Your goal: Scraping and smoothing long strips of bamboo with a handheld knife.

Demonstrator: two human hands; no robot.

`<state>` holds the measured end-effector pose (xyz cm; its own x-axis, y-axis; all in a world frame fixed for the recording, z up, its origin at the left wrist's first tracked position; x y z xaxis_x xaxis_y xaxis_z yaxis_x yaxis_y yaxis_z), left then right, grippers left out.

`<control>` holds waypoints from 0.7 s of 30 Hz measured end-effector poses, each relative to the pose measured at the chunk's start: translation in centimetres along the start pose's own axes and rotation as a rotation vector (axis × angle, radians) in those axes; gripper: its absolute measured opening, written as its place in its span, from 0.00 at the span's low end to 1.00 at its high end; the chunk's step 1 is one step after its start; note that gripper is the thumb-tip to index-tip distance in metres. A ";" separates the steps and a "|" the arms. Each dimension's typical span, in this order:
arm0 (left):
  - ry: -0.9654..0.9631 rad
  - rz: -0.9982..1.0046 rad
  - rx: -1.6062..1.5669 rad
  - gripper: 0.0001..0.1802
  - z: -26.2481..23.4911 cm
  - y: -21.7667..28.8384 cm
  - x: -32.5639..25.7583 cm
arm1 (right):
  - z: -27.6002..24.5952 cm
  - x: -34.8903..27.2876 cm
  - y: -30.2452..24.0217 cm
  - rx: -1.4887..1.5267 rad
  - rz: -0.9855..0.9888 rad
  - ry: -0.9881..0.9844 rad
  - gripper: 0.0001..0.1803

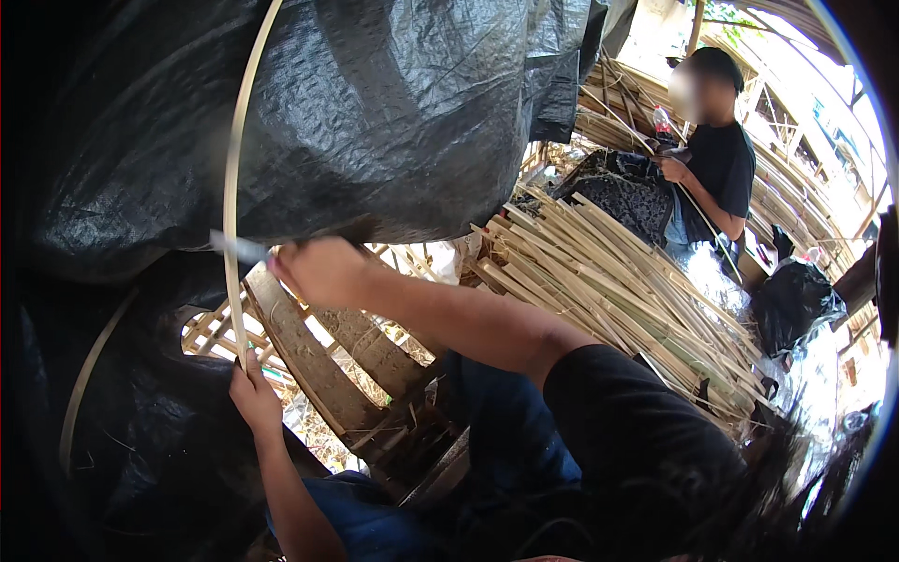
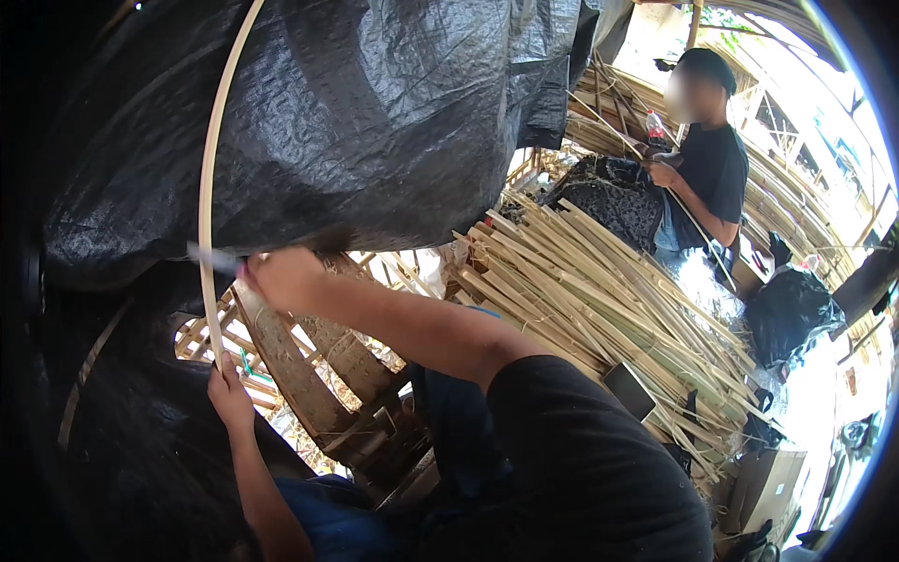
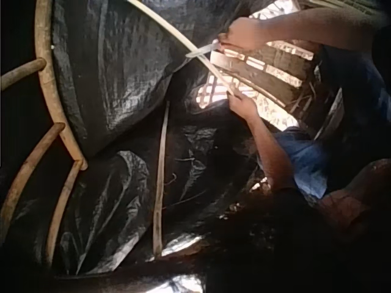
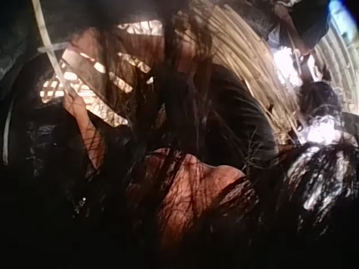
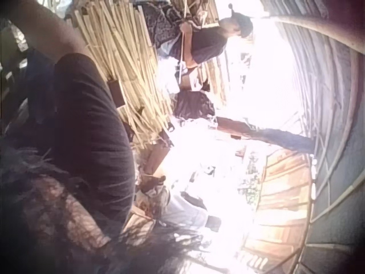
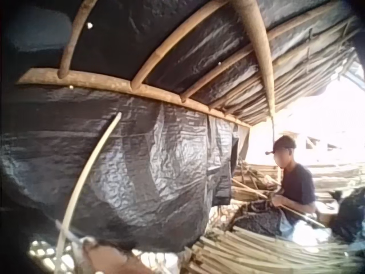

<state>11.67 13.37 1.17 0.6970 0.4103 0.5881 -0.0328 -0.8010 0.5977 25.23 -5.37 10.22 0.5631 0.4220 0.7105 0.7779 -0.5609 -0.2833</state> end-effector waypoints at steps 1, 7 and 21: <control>-0.012 -0.001 0.005 0.20 0.1 -0.1 -0.1 | 1.5 -2.1 -1.9 -0.027 -0.102 -0.184 0.24; -0.063 -0.018 -0.102 0.21 0.6 -1.0 0.9 | 3.0 -2.6 -3.6 -0.007 -0.259 -0.152 0.24; -0.208 -0.175 -0.251 0.23 1.9 -1.6 -1.1 | 1.5 0.1 -0.9 -0.113 -0.007 -0.212 0.23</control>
<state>12.33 13.38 -1.45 0.8375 0.4136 0.3572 -0.0567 -0.5843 0.8096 24.95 -3.75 9.57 0.6133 0.5595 0.5575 0.7524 -0.6286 -0.1969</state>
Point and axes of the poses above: each hand's wrist, its own x-axis towards the middle knuckle, its own z-axis out of the palm, y = z × x, the point moved 7 cm from there along x, towards the middle knuckle, and after that the axes turned 5 degrees about z, right-handed, at the moved point
